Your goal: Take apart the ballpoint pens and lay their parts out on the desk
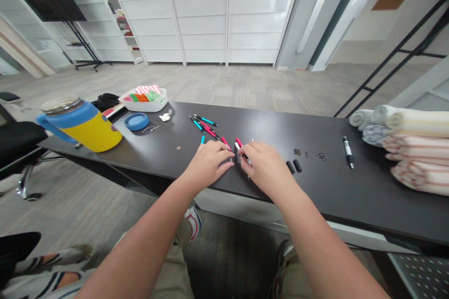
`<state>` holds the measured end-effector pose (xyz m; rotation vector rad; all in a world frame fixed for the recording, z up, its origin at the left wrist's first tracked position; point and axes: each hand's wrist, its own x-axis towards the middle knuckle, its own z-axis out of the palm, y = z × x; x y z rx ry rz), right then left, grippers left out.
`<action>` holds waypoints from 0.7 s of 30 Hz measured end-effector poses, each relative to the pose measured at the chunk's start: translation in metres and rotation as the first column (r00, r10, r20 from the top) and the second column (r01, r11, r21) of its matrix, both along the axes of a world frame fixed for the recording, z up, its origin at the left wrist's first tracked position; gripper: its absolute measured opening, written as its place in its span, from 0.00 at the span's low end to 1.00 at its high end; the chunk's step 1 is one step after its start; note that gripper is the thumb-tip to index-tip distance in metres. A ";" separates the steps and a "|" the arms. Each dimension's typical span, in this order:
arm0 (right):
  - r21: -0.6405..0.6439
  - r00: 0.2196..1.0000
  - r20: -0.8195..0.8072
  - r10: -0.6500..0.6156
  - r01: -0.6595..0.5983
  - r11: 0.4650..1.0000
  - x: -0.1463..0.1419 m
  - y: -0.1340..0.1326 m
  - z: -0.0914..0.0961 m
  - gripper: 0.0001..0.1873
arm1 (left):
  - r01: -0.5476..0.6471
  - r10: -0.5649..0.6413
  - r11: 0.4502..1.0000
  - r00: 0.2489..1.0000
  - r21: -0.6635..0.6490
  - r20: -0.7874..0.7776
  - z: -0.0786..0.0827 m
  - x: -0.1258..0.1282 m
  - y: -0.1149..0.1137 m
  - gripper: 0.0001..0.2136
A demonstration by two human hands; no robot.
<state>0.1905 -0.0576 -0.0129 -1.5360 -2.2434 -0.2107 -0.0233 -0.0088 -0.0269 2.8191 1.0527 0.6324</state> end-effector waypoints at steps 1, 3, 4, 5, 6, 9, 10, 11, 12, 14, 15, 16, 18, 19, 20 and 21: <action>-0.026 0.999 0.033 -0.008 0.008 1.000 -0.001 0.000 0.000 0.05 | 0.001 -0.001 1.000 1.000 -0.002 -0.002 0.000 0.001 0.000 0.09; -0.072 0.997 0.080 -0.022 0.028 0.997 -0.004 0.000 0.000 0.06 | 0.001 -0.001 1.000 1.000 -0.008 -0.006 0.000 0.002 0.001 0.08; -0.089 0.995 0.094 -0.031 0.039 0.995 -0.005 0.000 0.001 0.06 | 0.001 -0.001 1.000 1.000 -0.009 -0.008 0.000 0.002 0.001 0.08; -0.100 0.994 0.101 -0.039 0.049 0.994 -0.006 -0.001 0.002 0.05 | 0.000 0.000 1.000 1.000 -0.008 -0.008 0.001 0.002 0.001 0.08; -0.105 0.994 0.100 -0.045 0.055 0.993 -0.007 -0.001 0.002 0.06 | -0.002 0.002 1.000 1.000 -0.007 -0.007 0.001 0.001 0.000 0.08; -0.094 0.995 0.070 -0.065 0.071 0.993 -0.012 -0.001 0.003 0.09 | -0.013 0.013 1.000 1.000 -0.004 -0.006 0.002 0.000 -0.001 0.06; -0.088 0.996 0.057 -0.075 0.080 0.993 -0.014 0.000 0.003 0.10 | -0.017 0.017 1.000 1.000 -0.004 -0.007 0.003 -0.001 -0.002 0.06; -0.082 0.995 0.046 -0.088 0.091 0.992 -0.017 0.000 0.003 0.10 | -0.020 0.020 1.000 1.000 -0.004 -0.008 0.003 -0.001 -0.002 0.05; -0.077 0.994 0.039 -0.104 0.107 0.991 -0.021 0.002 0.002 0.10 | -0.025 0.025 1.000 1.000 -0.001 -0.008 0.003 -0.002 -0.003 0.05; -0.071 0.989 0.031 -0.143 0.145 0.987 -0.028 0.004 0.001 0.10 | -0.034 0.034 0.999 0.999 0.006 -0.009 0.002 -0.003 -0.004 0.05; -0.070 0.987 0.029 -0.160 0.162 0.984 -0.031 0.006 0.000 0.10 | -0.039 0.039 0.999 0.999 0.010 -0.010 0.002 -0.003 -0.004 0.05; -0.070 0.984 0.026 -0.177 0.178 0.981 -0.034 0.008 -0.001 0.10 | -0.045 0.045 0.999 0.999 0.014 -0.011 0.002 -0.004 -0.004 0.05; -0.082 0.980 0.019 -0.197 0.198 0.977 -0.039 0.011 -0.003 0.11 | -0.055 0.055 0.998 0.998 0.017 -0.011 0.002 -0.005 -0.004 0.05; -0.091 0.979 0.017 -0.204 0.204 0.975 -0.040 0.012 -0.004 0.11 | -0.058 0.059 0.998 0.998 0.014 -0.010 0.002 -0.006 -0.003 0.05; -0.101 0.977 0.016 -0.211 0.211 0.972 -0.041 0.013 -0.005 0.10 | -0.061 0.061 0.998 0.998 0.011 -0.007 0.001 -0.006 -0.003 0.05; -0.109 0.975 0.015 -0.221 0.221 0.969 -0.042 0.013 -0.005 0.10 | -0.061 0.061 0.998 0.998 0.005 -0.003 0.001 -0.007 -0.003 0.04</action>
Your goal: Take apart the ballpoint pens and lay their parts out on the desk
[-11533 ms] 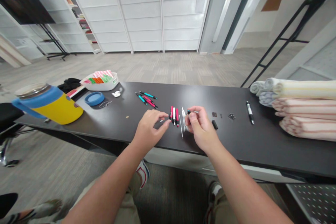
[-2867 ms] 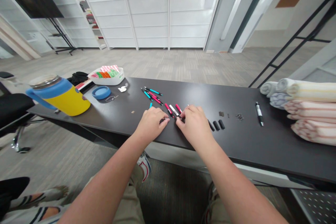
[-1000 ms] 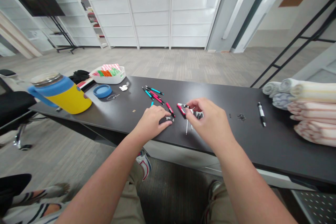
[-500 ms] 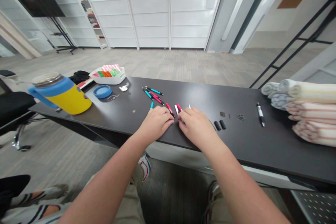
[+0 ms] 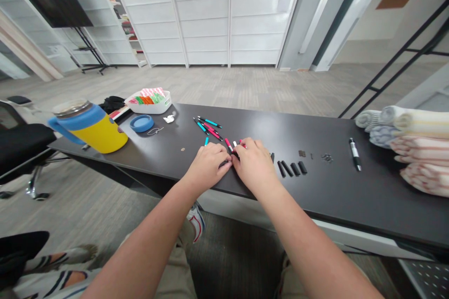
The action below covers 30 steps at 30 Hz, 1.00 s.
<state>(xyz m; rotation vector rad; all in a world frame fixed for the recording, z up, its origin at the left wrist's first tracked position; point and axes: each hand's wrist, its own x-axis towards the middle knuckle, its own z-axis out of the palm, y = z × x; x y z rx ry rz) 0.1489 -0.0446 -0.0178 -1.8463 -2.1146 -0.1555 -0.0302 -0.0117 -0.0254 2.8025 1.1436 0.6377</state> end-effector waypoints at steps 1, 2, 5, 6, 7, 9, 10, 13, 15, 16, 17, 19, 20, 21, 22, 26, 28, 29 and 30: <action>-0.005 1.000 -0.002 -0.010 0.010 1.000 0.000 0.000 0.000 0.10 | 0.002 -0.002 1.000 1.000 -0.006 0.006 0.000 -0.001 0.000 0.04; -0.007 1.000 -0.004 -0.020 0.020 1.000 -0.001 0.000 0.000 0.10 | 0.005 -0.005 1.000 1.000 -0.012 0.012 0.000 -0.001 0.001 0.04; -0.003 0.999 -0.003 -0.043 0.043 0.999 -0.003 -0.001 -0.001 0.09 | 0.010 -0.009 1.000 1.000 -0.020 0.019 0.000 -0.002 0.002 0.03; 0.001 0.999 0.000 -0.045 0.045 0.999 -0.003 0.000 -0.002 0.10 | 0.009 -0.009 1.000 1.000 -0.021 0.014 0.000 -0.002 0.002 0.03; 0.004 0.999 0.003 -0.046 0.046 0.999 -0.004 0.000 -0.002 0.10 | 0.007 -0.007 1.000 1.000 -0.021 0.008 0.000 -0.002 0.002 0.03; 0.007 0.999 0.008 -0.050 0.050 0.999 -0.006 0.002 -0.004 0.11 | 0.002 -0.002 1.000 1.000 -0.022 -0.003 0.000 -0.002 0.003 0.04; 0.005 0.999 0.009 -0.049 0.049 0.999 -0.006 0.002 -0.004 0.11 | 0.002 -0.002 1.000 1.000 -0.025 -0.005 0.000 -0.002 0.004 0.04; -0.007 0.999 0.010 -0.042 0.042 0.999 -0.007 0.004 -0.005 0.11 | 0.015 -0.015 0.999 1.000 -0.041 0.010 -0.001 -0.002 0.006 0.04; -0.010 0.999 0.022 -0.042 0.042 0.999 -0.006 0.004 -0.005 0.11 | 0.031 -0.029 0.998 0.999 -0.058 0.031 -0.002 -0.002 0.008 0.03; -0.009 0.998 0.031 -0.049 0.049 0.999 -0.006 0.004 -0.004 0.11 | 0.037 -0.034 0.997 0.999 -0.066 0.041 -0.003 -0.002 0.009 0.03; -0.006 0.998 0.041 -0.057 0.058 0.998 -0.005 0.004 -0.004 0.12 | 0.042 -0.038 0.996 0.998 -0.073 0.051 -0.004 -0.002 0.010 0.03; 0.005 0.996 0.055 -0.074 0.073 0.997 -0.005 0.002 -0.003 0.12 | 0.042 -0.037 0.996 0.997 -0.080 0.061 -0.004 -0.002 0.011 0.04; 0.011 0.995 0.055 -0.081 0.081 0.997 -0.004 0.002 -0.002 0.12 | 0.035 -0.030 0.996 0.998 -0.080 0.063 -0.004 -0.002 0.011 0.04; 0.016 0.995 0.050 -0.088 0.088 0.996 -0.003 0.001 -0.002 0.12 | 0.026 -0.021 0.997 0.998 -0.079 0.062 -0.004 -0.001 0.011 0.04; 0.018 0.995 0.039 -0.092 0.091 0.996 -0.002 0.001 -0.001 0.12 | 0.016 -0.012 0.997 0.998 -0.077 0.060 -0.004 -0.001 0.011 0.04; 0.033 0.996 -0.039 -0.080 0.081 0.996 0.003 0.000 0.001 0.09 | -0.011 0.015 0.997 0.999 -0.072 0.051 -0.004 -0.002 0.009 0.05; 0.047 0.995 -0.079 -0.065 0.069 0.997 0.007 0.000 0.002 0.09 | -0.020 0.023 0.998 0.998 -0.065 0.050 -0.005 -0.003 0.008 0.05; 0.054 0.993 -0.098 -0.060 0.066 0.996 0.010 -0.001 0.003 0.08 | -0.025 0.028 0.998 0.998 -0.058 0.049 -0.005 -0.003 0.008 0.05; 0.060 0.992 -0.117 -0.056 0.063 0.996 0.013 -0.001 0.005 0.08 | -0.032 0.034 0.998 0.998 -0.051 0.047 -0.005 -0.003 0.008 0.05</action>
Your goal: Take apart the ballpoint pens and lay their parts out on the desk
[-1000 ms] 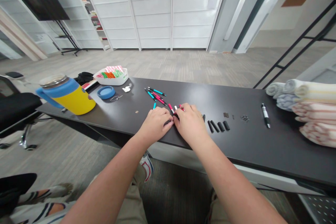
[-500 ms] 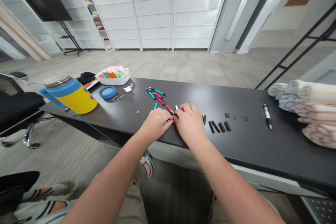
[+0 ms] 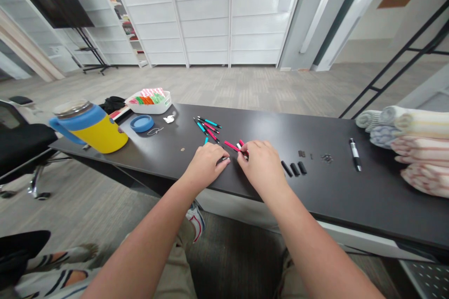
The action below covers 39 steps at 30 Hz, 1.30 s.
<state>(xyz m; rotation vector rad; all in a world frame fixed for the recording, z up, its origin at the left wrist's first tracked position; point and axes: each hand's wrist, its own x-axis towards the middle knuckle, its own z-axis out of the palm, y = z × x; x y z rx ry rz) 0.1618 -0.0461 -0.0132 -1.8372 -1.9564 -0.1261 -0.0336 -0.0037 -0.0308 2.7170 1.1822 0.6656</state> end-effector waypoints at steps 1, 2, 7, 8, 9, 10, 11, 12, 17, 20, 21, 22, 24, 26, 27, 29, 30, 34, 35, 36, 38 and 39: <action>0.004 1.000 -0.019 0.001 -0.001 1.000 0.003 -0.001 0.002 0.07 | -0.007 0.008 1.000 1.000 0.008 -0.003 0.000 0.000 0.000 0.06; 0.002 0.999 -0.037 -0.004 0.004 1.000 0.006 -0.003 0.004 0.07 | -0.017 0.017 1.000 1.000 0.015 -0.005 -0.001 0.000 0.000 0.06; -0.086 0.991 -0.130 -0.018 0.007 0.996 0.019 -0.015 0.019 0.04 | -0.045 0.045 0.999 0.999 -0.004 -0.008 0.000 0.000 0.000 0.06; -0.102 0.989 -0.146 -0.010 -0.005 0.995 0.021 -0.017 0.022 0.04 | -0.047 0.047 0.999 0.999 -0.011 -0.003 0.000 0.000 0.000 0.06; -0.113 0.987 -0.162 -0.001 -0.018 0.993 0.022 -0.019 0.024 0.05 | -0.048 0.048 0.999 0.999 -0.016 0.003 0.000 0.000 0.000 0.06; -0.118 0.984 -0.177 0.009 -0.030 0.992 0.023 -0.021 0.025 0.05 | -0.049 0.049 0.999 0.999 -0.018 0.007 0.000 0.000 0.000 0.06; -0.118 0.981 -0.192 0.018 -0.041 0.992 0.024 -0.022 0.026 0.05 | -0.049 0.049 0.999 0.999 -0.018 0.010 0.000 0.000 0.000 0.06; -0.110 0.978 -0.205 0.030 -0.053 0.992 0.025 -0.022 0.027 0.05 | -0.048 0.048 0.999 0.999 -0.017 0.012 0.000 0.001 0.000 0.06; 0.001 0.958 -0.239 0.156 -0.161 0.987 0.022 -0.022 0.027 0.06 | -0.038 0.038 0.999 0.999 -0.015 0.014 0.000 0.001 0.000 0.06; 0.061 0.948 -0.238 0.213 -0.204 0.977 0.019 -0.020 0.027 0.07 | -0.029 0.029 0.999 0.999 -0.015 0.015 -0.001 0.001 0.000 0.06; 0.078 0.945 -0.238 0.226 -0.213 0.974 0.018 -0.020 0.028 0.07 | -0.027 0.027 1.000 1.000 -0.016 0.015 -0.001 0.001 0.000 0.06; 0.096 0.942 -0.240 0.235 -0.218 0.971 0.017 -0.019 0.028 0.07 | -0.026 0.026 1.000 1.000 -0.017 0.017 -0.001 0.001 -0.001 0.06; 0.133 0.937 -0.246 0.247 -0.219 0.967 0.017 -0.019 0.031 0.07 | -0.026 0.026 1.000 0.999 -0.016 0.024 -0.001 0.001 -0.001 0.07; 0.175 0.938 -0.244 0.247 -0.208 0.962 0.017 -0.020 0.032 0.07 | -0.033 0.034 0.999 0.999 -0.013 0.041 -0.001 0.000 -0.001 0.07; 0.193 0.941 -0.237 0.243 -0.200 0.961 0.017 -0.020 0.032 0.07 | -0.043 0.043 0.999 0.998 -0.012 0.055 -0.001 0.000 -0.001 0.07; 0.209 0.953 -0.200 0.229 -0.187 0.960 0.017 -0.019 0.029 0.07 | -0.071 0.072 0.997 0.994 -0.009 0.087 -0.001 -0.002 0.001 0.08; 0.206 0.960 -0.175 0.220 -0.183 0.961 0.017 -0.018 0.026 0.06 | -0.089 0.089 0.996 0.991 -0.007 0.101 -0.001 -0.004 0.002 0.09; 0.140 0.979 -0.039 0.201 -0.194 0.971 0.015 -0.014 0.010 0.05 | -0.129 0.127 0.992 0.986 0.005 0.110 0.000 -0.012 0.007 0.13; 0.113 0.980 -0.002 0.197 -0.196 0.974 0.014 -0.013 0.006 0.05 | -0.127 0.126 0.992 0.987 0.007 0.102 0.001 -0.014 0.008 0.13; 0.082 0.981 0.033 0.192 -0.194 0.978 0.014 -0.013 0.003 0.05 | -0.122 0.121 0.992 0.988 0.008 0.091 0.002 -0.016 0.008 0.12; 0.017 0.978 0.086 0.188 -0.190 0.982 0.012 -0.012 -0.002 0.05 | -0.108 0.107 0.994 0.992 0.011 0.071 0.004 -0.018 0.007 0.11; -0.012 0.976 0.103 0.190 -0.190 0.982 0.011 -0.011 -0.004 0.05 | -0.100 0.099 0.995 0.993 0.015 0.064 0.006 -0.019 0.006 0.11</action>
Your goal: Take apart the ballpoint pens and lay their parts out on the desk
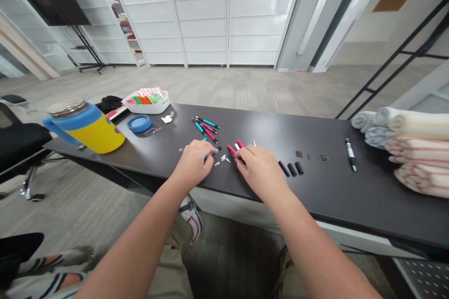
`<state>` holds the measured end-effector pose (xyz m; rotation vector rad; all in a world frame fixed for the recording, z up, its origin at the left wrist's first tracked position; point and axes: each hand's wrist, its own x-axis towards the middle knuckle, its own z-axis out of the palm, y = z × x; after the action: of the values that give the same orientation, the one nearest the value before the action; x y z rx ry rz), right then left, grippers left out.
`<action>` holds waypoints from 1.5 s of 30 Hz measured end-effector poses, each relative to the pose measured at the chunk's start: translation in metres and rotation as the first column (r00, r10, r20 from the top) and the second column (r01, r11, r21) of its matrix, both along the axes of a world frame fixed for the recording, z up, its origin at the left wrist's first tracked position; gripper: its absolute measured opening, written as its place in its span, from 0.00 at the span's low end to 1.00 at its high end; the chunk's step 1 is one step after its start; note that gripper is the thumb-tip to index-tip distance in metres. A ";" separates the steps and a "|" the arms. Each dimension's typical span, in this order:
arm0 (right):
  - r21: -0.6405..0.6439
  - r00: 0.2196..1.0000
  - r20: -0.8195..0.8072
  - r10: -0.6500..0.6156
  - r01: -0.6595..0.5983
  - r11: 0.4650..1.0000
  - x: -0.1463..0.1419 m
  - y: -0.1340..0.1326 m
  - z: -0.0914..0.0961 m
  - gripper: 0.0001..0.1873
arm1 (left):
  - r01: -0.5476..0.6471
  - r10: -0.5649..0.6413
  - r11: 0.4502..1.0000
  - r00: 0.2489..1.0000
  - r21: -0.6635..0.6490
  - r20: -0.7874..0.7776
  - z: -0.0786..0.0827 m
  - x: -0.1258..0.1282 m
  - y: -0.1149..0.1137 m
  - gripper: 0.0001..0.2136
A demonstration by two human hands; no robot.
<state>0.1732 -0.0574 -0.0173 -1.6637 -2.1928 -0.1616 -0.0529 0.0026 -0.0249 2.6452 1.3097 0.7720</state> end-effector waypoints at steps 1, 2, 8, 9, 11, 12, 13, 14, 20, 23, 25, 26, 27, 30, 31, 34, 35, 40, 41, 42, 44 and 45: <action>-0.024 1.000 0.018 0.003 -0.002 1.000 -0.001 0.000 -0.001 0.06 | 0.009 -0.009 1.000 1.000 0.005 -0.006 0.002 -0.001 -0.001 0.10; -0.043 0.999 0.031 0.006 -0.005 0.999 -0.001 0.000 -0.002 0.06 | 0.021 -0.021 1.000 1.000 0.009 -0.013 0.003 -0.002 -0.003 0.09; -0.056 0.999 0.035 0.011 -0.009 0.998 -0.002 -0.002 0.000 0.07 | -0.018 0.018 1.000 1.000 0.011 -0.012 0.012 -0.014 -0.003 0.08; -0.041 1.000 0.015 0.009 -0.008 0.999 0.001 -0.002 0.002 0.07 | -0.064 0.064 0.998 0.998 0.018 0.004 0.013 -0.017 -0.002 0.08; 0.013 0.998 -0.055 -0.012 0.013 1.000 0.011 -0.002 0.008 0.08 | -0.149 0.148 0.989 0.989 0.016 0.026 0.016 -0.022 0.001 0.09; 0.052 0.994 -0.105 -0.036 0.042 0.998 0.018 -0.003 0.011 0.08 | -0.174 0.174 0.985 0.984 0.003 0.029 0.018 -0.025 0.002 0.09; 0.097 0.984 -0.166 -0.070 0.087 0.991 0.026 -0.003 0.014 0.10 | -0.189 0.189 0.982 0.981 -0.011 0.028 0.019 -0.026 0.002 0.09; 0.138 0.966 -0.231 -0.114 0.148 0.979 0.036 -0.004 0.017 0.11 | -0.195 0.196 0.980 0.980 -0.025 0.027 0.020 -0.028 0.002 0.09; 0.204 0.777 -0.507 -0.374 0.530 0.823 0.089 -0.010 0.014 0.15 | -0.151 0.152 0.984 0.988 -0.098 0.000 0.018 -0.027 0.002 0.09; 0.150 0.716 -0.584 -0.383 0.559 0.816 0.099 -0.011 0.004 0.15 | -0.136 0.134 0.982 0.991 -0.129 -0.023 0.014 -0.024 0.004 0.09; 0.129 0.694 -0.614 -0.377 0.559 0.819 0.100 -0.012 -0.001 0.15 | -0.141 0.136 0.978 0.990 -0.151 -0.045 0.012 -0.022 0.005 0.09; 0.125 0.688 -0.624 -0.371 0.557 0.821 0.100 -0.012 -0.002 0.15 | -0.146 0.139 0.976 0.989 -0.162 -0.056 0.012 -0.021 0.005 0.09; 0.123 0.683 -0.633 -0.364 0.554 0.824 0.100 -0.012 -0.003 0.15 | -0.150 0.141 0.974 0.988 -0.172 -0.065 0.012 -0.021 0.004 0.09; 0.123 0.686 -0.641 -0.345 0.535 0.836 0.098 -0.012 -0.004 0.15 | -0.152 0.138 0.969 0.987 -0.195 -0.081 0.014 -0.021 0.002 0.09; 0.122 0.691 -0.637 -0.342 0.528 0.840 0.098 -0.012 -0.004 0.15 | -0.151 0.136 0.968 0.987 -0.200 -0.086 0.015 -0.021 0.002 0.09; 0.119 0.710 -0.617 -0.339 0.510 0.852 0.096 -0.013 -0.004 0.15 | -0.167 0.149 0.963 0.984 -0.213 -0.096 0.016 -0.021 0.000 0.08; 0.119 0.716 -0.611 -0.336 0.504 0.856 0.095 -0.013 -0.003 0.15 | -0.182 0.164 0.958 0.982 -0.220 -0.098 0.016 -0.021 0.000 0.07; 0.124 0.743 -0.588 -0.318 0.472 0.873 0.093 -0.013 -0.004 0.15 | -0.225 0.213 0.939 0.974 -0.260 -0.073 0.010 -0.020 0.001 0.04; 0.124 0.745 -0.587 -0.316 0.468 0.875 0.093 -0.013 -0.004 0.15 | -0.221 0.212 0.940 0.975 -0.260 -0.065 0.009 -0.020 0.001 0.05; 0.124 0.747 -0.587 -0.314 0.466 0.876 0.093 -0.013 -0.004 0.15 | -0.218 0.209 0.941 0.976 -0.259 -0.060 0.008 -0.021 0.002 0.05; 0.125 0.748 -0.586 -0.312 0.464 0.877 0.094 -0.013 -0.005 0.15 | -0.213 0.205 0.942 0.977 -0.260 -0.057 0.008 -0.021 0.001 0.06; 0.127 0.749 -0.584 -0.312 0.464 0.877 0.094 -0.013 -0.005 0.15 | -0.212 0.204 0.943 0.977 -0.257 -0.058 0.009 -0.021 0.001 0.06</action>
<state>0.2670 -0.0705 -0.0220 -1.7252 -1.3164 -0.0688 -0.0741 0.0035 -0.0163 2.3483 1.5958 0.5356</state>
